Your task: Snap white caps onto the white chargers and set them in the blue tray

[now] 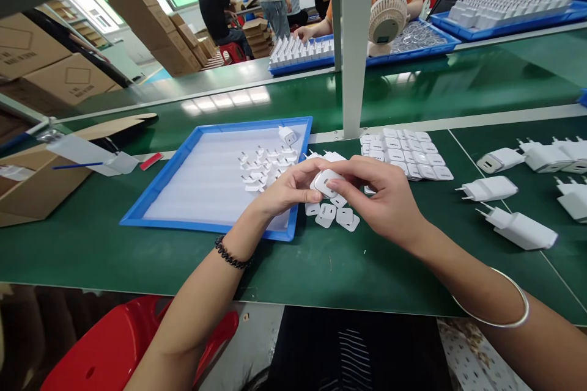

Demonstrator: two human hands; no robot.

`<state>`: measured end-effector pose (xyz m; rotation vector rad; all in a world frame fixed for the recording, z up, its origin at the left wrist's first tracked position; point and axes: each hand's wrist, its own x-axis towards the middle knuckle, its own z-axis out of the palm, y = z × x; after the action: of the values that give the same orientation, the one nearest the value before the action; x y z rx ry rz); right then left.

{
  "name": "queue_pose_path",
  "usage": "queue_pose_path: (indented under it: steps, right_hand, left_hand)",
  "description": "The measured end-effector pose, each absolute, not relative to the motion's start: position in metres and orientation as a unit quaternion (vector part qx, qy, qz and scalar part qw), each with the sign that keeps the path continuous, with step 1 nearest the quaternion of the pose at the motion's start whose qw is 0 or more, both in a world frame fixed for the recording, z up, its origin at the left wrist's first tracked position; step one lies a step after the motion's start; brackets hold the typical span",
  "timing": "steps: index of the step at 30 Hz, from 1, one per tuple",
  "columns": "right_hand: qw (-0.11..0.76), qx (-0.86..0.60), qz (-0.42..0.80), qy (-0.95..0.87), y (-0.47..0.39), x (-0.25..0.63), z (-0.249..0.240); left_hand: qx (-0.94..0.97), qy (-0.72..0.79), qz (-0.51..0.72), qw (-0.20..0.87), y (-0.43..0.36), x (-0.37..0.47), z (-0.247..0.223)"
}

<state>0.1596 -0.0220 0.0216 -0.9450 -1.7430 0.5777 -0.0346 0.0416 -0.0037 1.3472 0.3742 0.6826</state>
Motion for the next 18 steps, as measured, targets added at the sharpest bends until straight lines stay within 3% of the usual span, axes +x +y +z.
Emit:
queue_pose_path:
  steps: [13, 18]
  right_hand:
    - [0.506, -0.411, 0.231, -0.722, -0.0219, 0.1578, 0.0212]
    - [0.515, -0.422, 0.286, -0.689, -0.0224, 0.1578, 0.0202]
  left_hand:
    - [0.608, 0.184, 0.314, 0.706, 0.0410, -0.0341, -0.0024]
    - [0.612, 0.182, 0.311, 0.704, 0.0409, -0.0335, -0.0016]
